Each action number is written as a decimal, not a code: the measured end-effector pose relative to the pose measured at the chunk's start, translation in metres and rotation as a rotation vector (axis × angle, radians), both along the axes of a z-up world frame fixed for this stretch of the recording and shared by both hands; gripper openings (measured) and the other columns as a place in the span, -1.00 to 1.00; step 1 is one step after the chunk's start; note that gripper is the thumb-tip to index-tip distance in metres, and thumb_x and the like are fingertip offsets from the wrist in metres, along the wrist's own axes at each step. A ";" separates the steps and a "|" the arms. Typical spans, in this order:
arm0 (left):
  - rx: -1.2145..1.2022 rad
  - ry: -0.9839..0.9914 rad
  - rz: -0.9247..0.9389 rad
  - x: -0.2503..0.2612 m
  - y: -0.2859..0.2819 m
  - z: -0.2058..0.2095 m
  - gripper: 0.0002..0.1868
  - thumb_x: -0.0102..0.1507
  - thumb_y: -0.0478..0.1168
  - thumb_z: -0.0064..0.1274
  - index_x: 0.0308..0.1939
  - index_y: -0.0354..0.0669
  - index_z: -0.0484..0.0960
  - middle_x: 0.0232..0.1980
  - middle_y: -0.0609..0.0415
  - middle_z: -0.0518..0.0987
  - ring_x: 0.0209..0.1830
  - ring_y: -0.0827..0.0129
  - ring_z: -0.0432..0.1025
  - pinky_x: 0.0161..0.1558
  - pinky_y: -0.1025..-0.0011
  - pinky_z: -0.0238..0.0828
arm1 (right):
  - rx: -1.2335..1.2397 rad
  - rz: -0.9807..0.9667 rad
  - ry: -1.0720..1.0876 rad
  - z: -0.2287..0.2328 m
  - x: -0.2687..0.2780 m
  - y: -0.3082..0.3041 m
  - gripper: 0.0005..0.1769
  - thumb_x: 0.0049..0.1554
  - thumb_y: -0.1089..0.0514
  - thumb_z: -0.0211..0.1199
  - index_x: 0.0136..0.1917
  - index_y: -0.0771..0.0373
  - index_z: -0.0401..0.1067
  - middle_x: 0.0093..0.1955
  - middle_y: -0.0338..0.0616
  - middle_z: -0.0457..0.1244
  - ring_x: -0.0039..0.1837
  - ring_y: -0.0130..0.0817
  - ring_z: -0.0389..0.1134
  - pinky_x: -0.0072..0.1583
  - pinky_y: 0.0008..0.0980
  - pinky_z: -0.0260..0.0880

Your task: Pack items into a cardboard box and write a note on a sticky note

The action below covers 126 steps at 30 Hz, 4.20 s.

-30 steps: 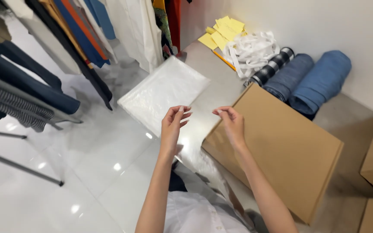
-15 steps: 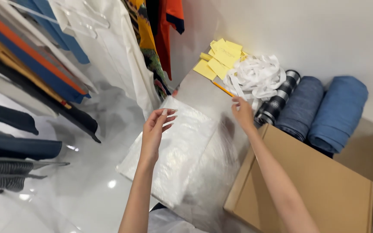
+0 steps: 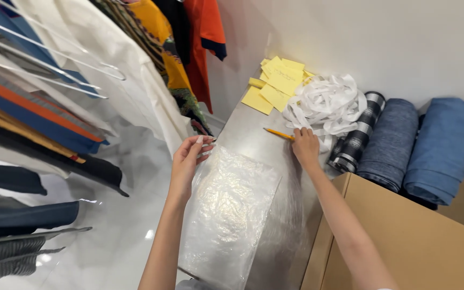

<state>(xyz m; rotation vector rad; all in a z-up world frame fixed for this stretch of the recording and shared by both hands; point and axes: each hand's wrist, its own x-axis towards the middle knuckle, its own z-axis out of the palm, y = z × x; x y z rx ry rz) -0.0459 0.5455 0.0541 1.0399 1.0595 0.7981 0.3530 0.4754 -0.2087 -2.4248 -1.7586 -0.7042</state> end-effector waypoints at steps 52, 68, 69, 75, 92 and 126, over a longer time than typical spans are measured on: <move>0.125 0.235 -0.109 0.373 0.172 -0.244 -0.54 0.21 -0.13 0.11 0.21 -0.03 0.64 0.31 -0.09 0.28 0.27 0.09 0.39 0.32 0.23 0.38 | 0.474 -0.039 0.960 0.091 -0.029 -0.060 -0.80 0.24 0.12 0.29 -0.15 0.14 0.30 -0.11 -0.18 0.41 -0.07 -0.23 0.42 -0.05 -0.32 0.43; 0.691 0.771 -0.293 0.390 0.210 -0.263 -0.74 0.26 -0.14 0.07 -0.02 0.05 0.75 0.26 0.02 0.15 0.31 -0.02 0.14 0.22 0.09 0.37 | 0.483 -0.162 1.032 0.077 -0.023 -0.064 -0.86 0.28 0.09 0.25 -0.10 0.13 0.39 -0.12 -0.15 0.41 -0.06 -0.25 0.43 -0.01 -0.31 0.43; 0.679 0.789 -0.296 0.394 0.214 -0.269 -0.73 0.26 -0.10 0.07 0.01 0.08 0.74 0.22 0.05 0.18 0.30 0.01 0.13 0.22 0.11 0.35 | 0.496 -0.168 1.058 0.077 -0.022 -0.064 -0.87 0.29 0.09 0.23 -0.09 0.13 0.39 -0.10 -0.15 0.42 -0.05 -0.26 0.44 0.00 -0.30 0.42; 0.632 0.758 -0.309 0.393 0.203 -0.261 -0.67 0.26 -0.11 0.05 0.07 0.02 0.73 0.30 -0.04 0.16 0.35 -0.08 0.09 0.29 0.06 0.27 | 0.546 -0.205 1.110 0.092 -0.025 -0.060 -0.85 0.32 0.07 0.19 -0.07 0.14 0.39 -0.08 -0.15 0.44 -0.04 -0.28 0.44 -0.01 -0.31 0.40; 0.239 0.680 -0.322 0.398 0.219 -0.289 -0.65 0.15 0.10 0.04 -0.05 0.27 0.77 0.25 0.10 0.14 0.37 0.10 0.00 0.42 0.19 0.02 | 0.566 -0.212 1.183 0.083 -0.021 -0.062 -0.86 0.33 0.08 0.15 -0.06 0.15 0.37 -0.08 -0.14 0.46 -0.02 -0.27 0.46 -0.01 -0.30 0.42; 0.070 -0.003 0.087 0.389 0.176 -0.236 -0.51 0.22 -0.14 0.03 0.20 -0.27 0.60 0.32 0.02 0.43 0.41 0.15 0.32 0.45 0.26 0.16 | 0.561 -0.234 1.226 0.083 -0.021 -0.063 -0.81 0.35 0.05 0.13 -0.05 0.17 0.35 -0.08 -0.12 0.45 -0.02 -0.24 0.46 -0.01 -0.31 0.42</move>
